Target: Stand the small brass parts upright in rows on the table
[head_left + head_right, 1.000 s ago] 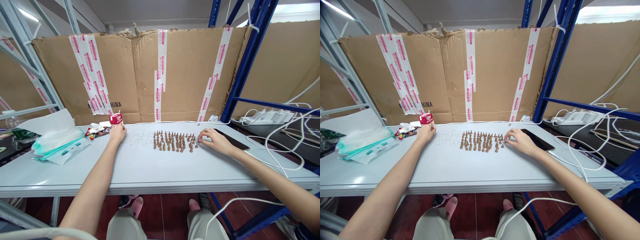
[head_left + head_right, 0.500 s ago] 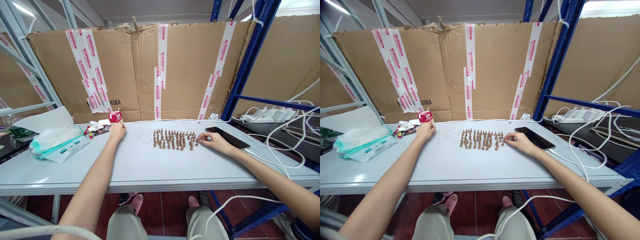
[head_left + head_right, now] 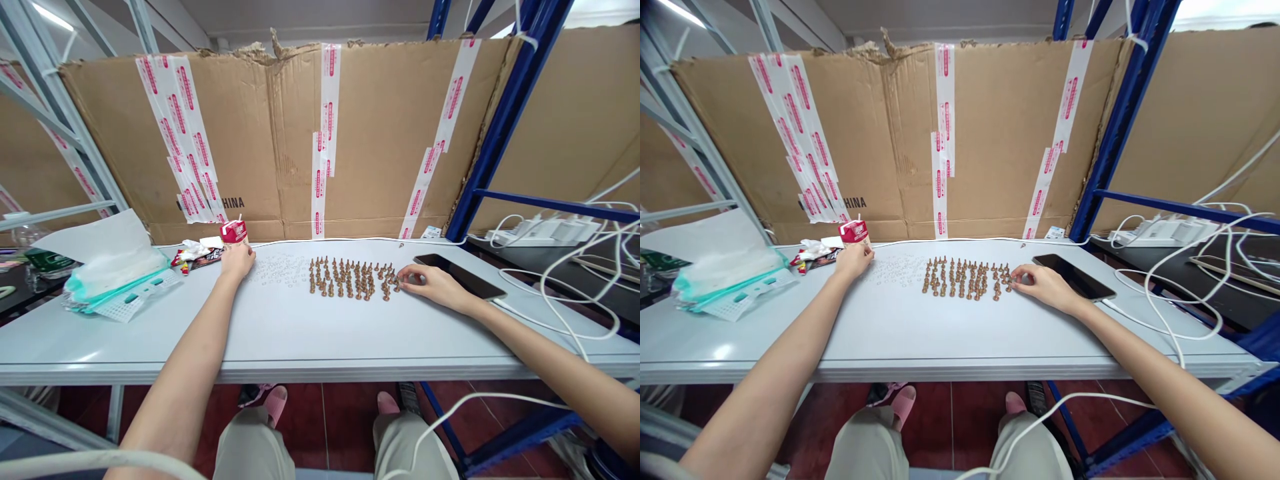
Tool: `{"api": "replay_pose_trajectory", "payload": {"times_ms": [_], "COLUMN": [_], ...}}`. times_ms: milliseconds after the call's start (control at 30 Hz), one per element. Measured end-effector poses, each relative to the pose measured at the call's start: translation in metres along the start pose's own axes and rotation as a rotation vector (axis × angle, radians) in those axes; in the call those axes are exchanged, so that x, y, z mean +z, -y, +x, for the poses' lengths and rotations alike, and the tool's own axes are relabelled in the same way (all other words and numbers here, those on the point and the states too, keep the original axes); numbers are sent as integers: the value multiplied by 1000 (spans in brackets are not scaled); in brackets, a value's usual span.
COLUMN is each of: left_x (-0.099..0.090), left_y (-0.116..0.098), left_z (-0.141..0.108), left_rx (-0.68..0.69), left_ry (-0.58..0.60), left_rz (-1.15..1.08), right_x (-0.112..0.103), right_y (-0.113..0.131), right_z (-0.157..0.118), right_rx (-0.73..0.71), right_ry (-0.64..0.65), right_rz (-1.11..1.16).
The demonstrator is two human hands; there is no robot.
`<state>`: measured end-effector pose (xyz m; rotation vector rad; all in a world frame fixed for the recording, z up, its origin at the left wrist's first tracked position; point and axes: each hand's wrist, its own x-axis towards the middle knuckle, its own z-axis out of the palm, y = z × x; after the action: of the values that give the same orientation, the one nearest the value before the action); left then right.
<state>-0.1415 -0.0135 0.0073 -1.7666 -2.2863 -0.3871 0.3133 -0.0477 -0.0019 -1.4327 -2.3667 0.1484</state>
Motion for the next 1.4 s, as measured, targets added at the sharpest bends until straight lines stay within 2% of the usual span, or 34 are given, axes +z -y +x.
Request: {"api": "replay_pose_trajectory", "payload": {"times_ms": [333,467,633,800,867,967,1033,1100,1167,1233,1300,1400], "left_x": [0,1,-2,-9,-11,-15,-19,-23,-28,-31,-33,-35], "left_y": [1,1,-1,-5,-7,-12,-22,-39,-61,-83,-98,-104], "left_z": [-1,0,-3,-4,-4,-7,-12,-21,-35,-49,-61,-67], "left_rx": [13,13,28,43,54,100,212,415,655,854,950,990], "left_ry": [2,-2,-26,-61,-86,-185,-328,-497,-619,-695,-740,-769], "left_rz": [-21,-9,2,-10,-5,-31,-115,-245,-344,-363,-335,-309], "right_x": [6,2,-19,-28,-25,-23,-28,-37,-47,-50,-46,-28], "right_y": [-1,-2,-29,-55,-56,-50,-39,-19,12,51,91,135], "right_z": [0,-2,4,11,12,12,16,25,38,54,69,88], "right_rx": [-12,1,23,-124,-113,-51,-20,4,-7,-72,-180,-292], "right_ry": [-21,-13,-86,62,99,62,-5,-90,-132,-67,4,-7], "right_rz": [10,18,-35,-63,-64,-73,-57,10,151,287,308,310]}}
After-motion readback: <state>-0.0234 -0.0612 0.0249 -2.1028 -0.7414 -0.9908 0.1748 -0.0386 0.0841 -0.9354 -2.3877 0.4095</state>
